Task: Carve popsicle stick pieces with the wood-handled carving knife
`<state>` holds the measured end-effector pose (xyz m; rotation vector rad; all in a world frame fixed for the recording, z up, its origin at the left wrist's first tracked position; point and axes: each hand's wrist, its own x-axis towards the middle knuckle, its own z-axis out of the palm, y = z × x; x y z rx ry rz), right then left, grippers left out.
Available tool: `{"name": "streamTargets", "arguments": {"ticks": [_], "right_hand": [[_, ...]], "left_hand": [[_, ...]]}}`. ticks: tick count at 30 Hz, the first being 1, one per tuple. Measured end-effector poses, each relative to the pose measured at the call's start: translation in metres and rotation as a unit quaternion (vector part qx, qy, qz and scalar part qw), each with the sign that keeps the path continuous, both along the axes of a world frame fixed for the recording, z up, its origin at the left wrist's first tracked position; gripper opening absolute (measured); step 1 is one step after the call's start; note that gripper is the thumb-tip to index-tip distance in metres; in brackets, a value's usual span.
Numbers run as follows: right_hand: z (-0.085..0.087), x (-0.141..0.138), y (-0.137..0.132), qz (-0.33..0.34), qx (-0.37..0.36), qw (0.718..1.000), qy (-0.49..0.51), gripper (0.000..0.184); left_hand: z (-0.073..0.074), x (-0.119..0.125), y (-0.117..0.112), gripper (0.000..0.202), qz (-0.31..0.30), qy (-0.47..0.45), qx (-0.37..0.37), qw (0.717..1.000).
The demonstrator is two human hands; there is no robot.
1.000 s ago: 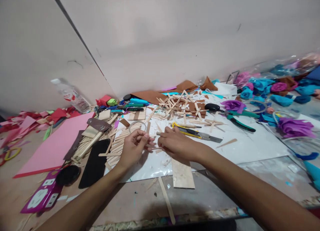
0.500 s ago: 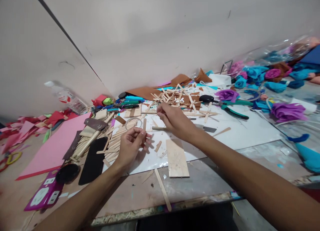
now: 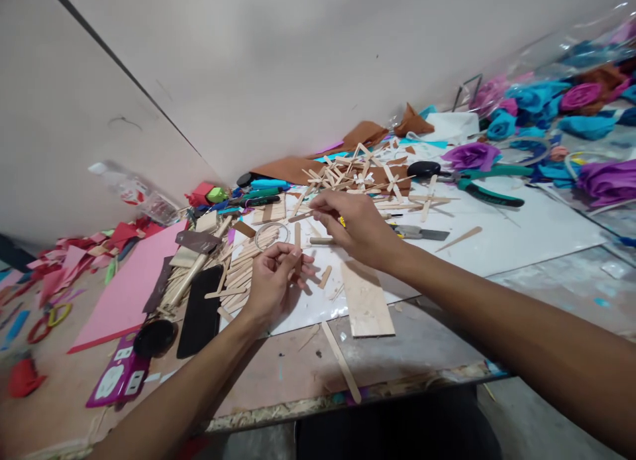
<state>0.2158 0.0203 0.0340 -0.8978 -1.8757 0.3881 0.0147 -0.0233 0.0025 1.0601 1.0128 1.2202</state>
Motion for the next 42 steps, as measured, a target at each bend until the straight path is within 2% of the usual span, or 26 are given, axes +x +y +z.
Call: {"name": "streamTargets", "arguments": {"ticks": [7,11,13,19,23,29,33,37,42], "right_hand": [[-0.005,0.003,0.004,0.028,0.066,0.997,-0.012,0.014],[-0.006,0.002,0.004,0.037,0.035,0.999,0.015,0.014],[-0.008,0.000,0.004,0.048,0.031,0.998,0.015,0.014],[-0.014,-0.001,0.006,0.083,0.079,0.993,-0.029,0.012],[-0.013,0.000,0.005,0.065,0.077,0.994,-0.035,0.011],[-0.007,-0.005,-0.005,0.053,0.082,0.993,-0.070,0.016],[-0.001,-0.008,-0.012,0.040,0.067,0.993,-0.089,0.017],[-0.001,-0.015,-0.020,0.016,0.034,0.994,-0.103,0.019],[-0.011,-0.025,-0.026,0.041,-0.135,0.988,-0.069,0.023]], "left_hand": [[0.004,0.003,0.001,0.042,0.045,-0.067,-0.028,0.996],[0.005,0.003,0.001,0.047,0.049,-0.087,-0.038,0.994],[0.005,0.002,0.001,0.050,0.041,-0.087,-0.038,0.995],[0.000,0.002,0.001,0.052,0.042,-0.084,-0.021,0.995],[-0.004,0.002,0.002,0.057,0.060,-0.079,-0.002,0.995],[-0.008,0.001,0.002,0.050,0.087,-0.023,0.038,0.995],[-0.008,0.003,-0.003,0.044,0.093,0.011,0.067,0.993],[-0.010,0.004,-0.007,0.028,0.108,0.112,0.160,0.975],[-0.015,-0.001,-0.008,0.027,0.116,0.201,0.220,0.947]]}}
